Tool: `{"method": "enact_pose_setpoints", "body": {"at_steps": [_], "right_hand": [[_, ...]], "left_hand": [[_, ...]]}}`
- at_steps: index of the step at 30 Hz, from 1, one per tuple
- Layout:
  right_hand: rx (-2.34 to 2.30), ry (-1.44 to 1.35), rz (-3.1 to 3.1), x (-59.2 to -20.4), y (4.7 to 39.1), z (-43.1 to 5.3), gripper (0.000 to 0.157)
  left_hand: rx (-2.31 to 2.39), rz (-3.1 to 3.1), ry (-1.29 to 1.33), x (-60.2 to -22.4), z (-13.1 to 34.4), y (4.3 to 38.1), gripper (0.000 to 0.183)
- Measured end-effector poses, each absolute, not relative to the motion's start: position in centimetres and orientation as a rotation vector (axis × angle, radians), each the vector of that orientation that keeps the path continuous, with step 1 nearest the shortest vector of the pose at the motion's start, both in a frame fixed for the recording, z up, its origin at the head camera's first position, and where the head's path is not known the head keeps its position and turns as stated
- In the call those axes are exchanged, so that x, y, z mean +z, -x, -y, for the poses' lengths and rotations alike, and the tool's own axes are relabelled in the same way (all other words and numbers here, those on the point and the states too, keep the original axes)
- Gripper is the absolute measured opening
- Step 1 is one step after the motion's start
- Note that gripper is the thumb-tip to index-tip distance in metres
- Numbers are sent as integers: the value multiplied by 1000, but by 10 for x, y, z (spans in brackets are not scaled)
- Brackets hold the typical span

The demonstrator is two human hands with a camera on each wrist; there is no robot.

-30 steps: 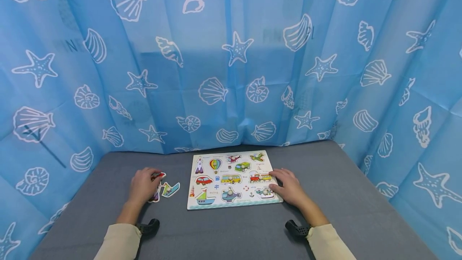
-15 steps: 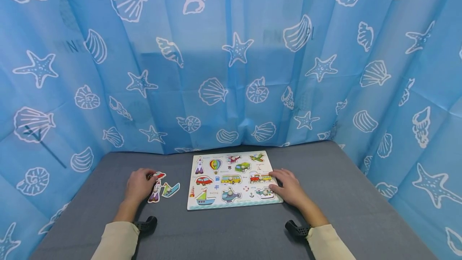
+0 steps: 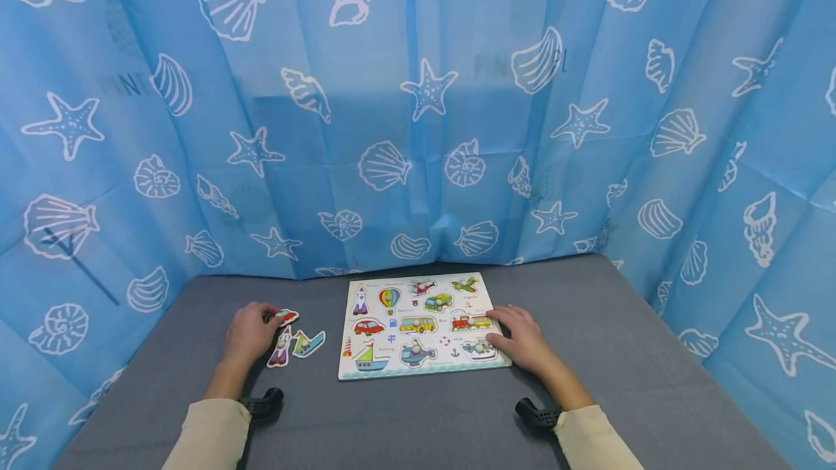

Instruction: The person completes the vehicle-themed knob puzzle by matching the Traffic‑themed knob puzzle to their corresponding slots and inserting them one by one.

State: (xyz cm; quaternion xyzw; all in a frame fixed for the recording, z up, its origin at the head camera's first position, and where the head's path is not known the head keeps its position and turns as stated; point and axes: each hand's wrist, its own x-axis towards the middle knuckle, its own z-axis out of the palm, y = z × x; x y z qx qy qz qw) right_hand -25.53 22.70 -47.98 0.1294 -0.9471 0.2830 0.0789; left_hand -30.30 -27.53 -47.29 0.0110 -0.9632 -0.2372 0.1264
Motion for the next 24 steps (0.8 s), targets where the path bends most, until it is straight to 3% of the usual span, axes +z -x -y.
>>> {"method": "enact_pose_setpoints", "body": {"at_steps": [24], "right_hand": [[844, -389, 2831, -481, 255, -227, 41]], "left_hand": [[-659, 2814, 120, -462, 235, 299, 20]]}}
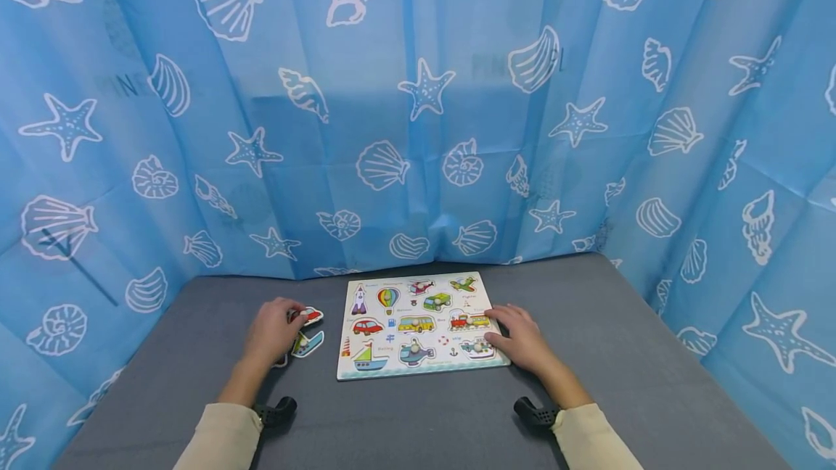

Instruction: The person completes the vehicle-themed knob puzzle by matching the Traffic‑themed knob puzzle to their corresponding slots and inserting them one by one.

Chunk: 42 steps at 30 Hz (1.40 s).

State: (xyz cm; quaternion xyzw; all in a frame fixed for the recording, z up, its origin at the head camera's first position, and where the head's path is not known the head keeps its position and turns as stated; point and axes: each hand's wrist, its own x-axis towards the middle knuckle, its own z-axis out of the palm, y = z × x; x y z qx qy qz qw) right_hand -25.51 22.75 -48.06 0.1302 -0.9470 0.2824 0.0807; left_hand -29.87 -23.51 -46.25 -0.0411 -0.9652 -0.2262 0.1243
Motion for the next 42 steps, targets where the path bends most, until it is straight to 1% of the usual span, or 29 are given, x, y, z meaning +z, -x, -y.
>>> {"method": "enact_pose_setpoints", "body": {"at_steps": [6, 17, 29, 42], "right_hand": [[849, -388, 2843, -479, 254, -228, 41], [836, -390, 2826, -480, 255, -228, 41], [849, -390, 2844, -482, 254, -227, 41], [837, -399, 2835, -482, 255, -228, 41]], "left_hand": [[-660, 2821, 128, -464, 220, 297, 19], [-617, 2793, 256, -470, 198, 293, 15], [-632, 2792, 310, -476, 180, 290, 14], [-549, 2803, 451, -470, 155, 291, 8]]}}
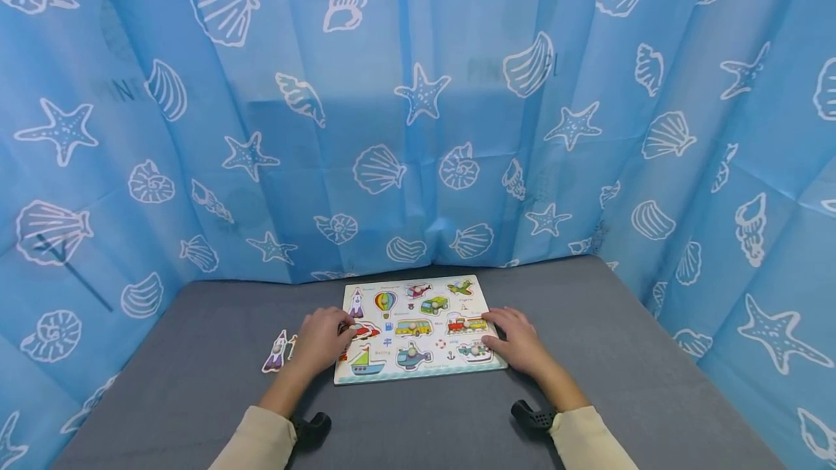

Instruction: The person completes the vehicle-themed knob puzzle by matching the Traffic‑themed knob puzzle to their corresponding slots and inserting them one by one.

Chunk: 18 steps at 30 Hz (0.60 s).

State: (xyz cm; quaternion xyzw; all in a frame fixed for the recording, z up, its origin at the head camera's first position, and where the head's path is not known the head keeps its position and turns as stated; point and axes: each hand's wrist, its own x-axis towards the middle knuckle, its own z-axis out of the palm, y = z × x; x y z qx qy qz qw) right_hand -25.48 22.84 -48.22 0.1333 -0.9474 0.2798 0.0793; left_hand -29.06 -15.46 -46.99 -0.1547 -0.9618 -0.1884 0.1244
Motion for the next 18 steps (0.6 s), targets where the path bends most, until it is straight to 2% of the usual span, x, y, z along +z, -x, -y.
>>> {"method": "enact_pose_setpoints", "body": {"at_steps": [18], "right_hand": [[850, -376, 2833, -482, 254, -228, 41]], "left_hand": [[-523, 2808, 504, -469, 135, 295, 6]]}}
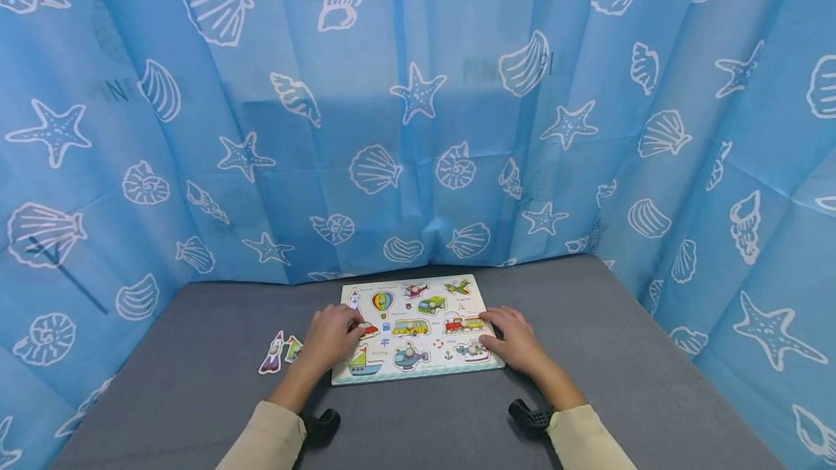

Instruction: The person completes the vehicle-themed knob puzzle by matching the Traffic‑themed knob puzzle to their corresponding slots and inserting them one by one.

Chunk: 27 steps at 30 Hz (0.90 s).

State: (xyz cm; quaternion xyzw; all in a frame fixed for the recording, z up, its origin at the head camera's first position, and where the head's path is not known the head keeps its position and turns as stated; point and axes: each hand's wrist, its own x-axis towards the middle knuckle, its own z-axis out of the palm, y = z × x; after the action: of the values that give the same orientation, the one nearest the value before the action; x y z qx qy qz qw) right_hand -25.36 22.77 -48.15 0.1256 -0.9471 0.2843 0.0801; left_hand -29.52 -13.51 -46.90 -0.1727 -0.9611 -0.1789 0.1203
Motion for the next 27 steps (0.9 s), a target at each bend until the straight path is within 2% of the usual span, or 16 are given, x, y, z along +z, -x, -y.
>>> {"method": "enact_pose_setpoints", "body": {"at_steps": [27], "right_hand": [[844, -373, 2835, -481, 254, -228, 41]], "left_hand": [[-543, 2805, 492, -472, 143, 294, 10]]}}
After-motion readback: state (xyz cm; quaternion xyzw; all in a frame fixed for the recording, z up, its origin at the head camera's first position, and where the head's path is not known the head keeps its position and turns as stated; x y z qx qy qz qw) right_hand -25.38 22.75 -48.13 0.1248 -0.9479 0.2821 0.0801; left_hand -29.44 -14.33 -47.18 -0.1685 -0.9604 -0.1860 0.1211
